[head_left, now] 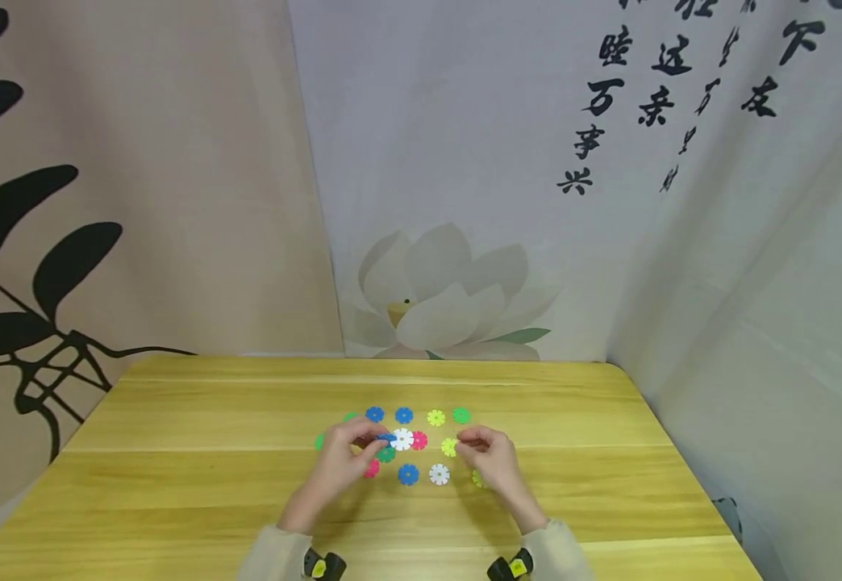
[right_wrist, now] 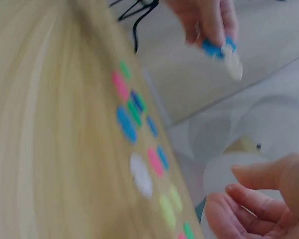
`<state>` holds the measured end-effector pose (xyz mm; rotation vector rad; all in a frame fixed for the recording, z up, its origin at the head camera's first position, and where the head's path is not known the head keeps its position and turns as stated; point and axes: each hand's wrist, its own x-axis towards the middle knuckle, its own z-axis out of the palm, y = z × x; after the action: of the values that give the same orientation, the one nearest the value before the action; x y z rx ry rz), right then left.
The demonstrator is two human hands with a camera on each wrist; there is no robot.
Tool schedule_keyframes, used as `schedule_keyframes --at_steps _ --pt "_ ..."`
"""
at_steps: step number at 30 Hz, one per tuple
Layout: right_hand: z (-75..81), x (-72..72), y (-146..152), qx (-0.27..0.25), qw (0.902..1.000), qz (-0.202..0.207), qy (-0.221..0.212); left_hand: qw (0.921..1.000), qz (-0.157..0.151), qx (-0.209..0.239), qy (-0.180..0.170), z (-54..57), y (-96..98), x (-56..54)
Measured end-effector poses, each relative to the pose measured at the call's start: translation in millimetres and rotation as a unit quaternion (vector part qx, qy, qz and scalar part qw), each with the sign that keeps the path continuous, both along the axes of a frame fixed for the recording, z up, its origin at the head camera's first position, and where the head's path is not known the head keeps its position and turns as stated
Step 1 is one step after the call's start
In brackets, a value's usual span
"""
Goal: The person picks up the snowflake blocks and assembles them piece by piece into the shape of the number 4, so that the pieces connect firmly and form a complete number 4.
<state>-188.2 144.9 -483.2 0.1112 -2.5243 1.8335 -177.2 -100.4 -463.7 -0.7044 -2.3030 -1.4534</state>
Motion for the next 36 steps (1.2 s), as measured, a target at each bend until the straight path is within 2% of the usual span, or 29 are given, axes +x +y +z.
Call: schedule_keyframes --at_steps 3,9,20,24,30,36 --pt "-8.6 -1.2 10.5 0.046 0.9987 -0.009 0.020 1.0000 0.003 -0.003 -0.003 1.4 -1.6 -0.6" --pt "-17.6 1.3 25.1 0.103 0.9941 0.014 0.030 0.9999 0.012 -0.001 0.000 5.2 -3.7 -0.9" --pt "-23.8 7.0 38.4 0.221 0.9735 0.035 0.045 0.9996 0.025 -0.004 0.010 4.8 -8.9 -3.4" --pt "-23.3 6.4 39.1 0.243 0.9674 0.047 0.052 0.9996 0.027 -0.008 0.010 4.1 -9.0 -3.7" --pt "-18.4 3.4 37.9 0.270 0.9590 0.078 0.038 0.9997 0.018 -0.012 0.009 3.3 -9.6 -3.7" --pt "-19.1 4.3 37.9 0.250 0.9647 0.075 0.033 0.9998 0.008 -0.009 0.015 1.8 -8.7 -3.2"
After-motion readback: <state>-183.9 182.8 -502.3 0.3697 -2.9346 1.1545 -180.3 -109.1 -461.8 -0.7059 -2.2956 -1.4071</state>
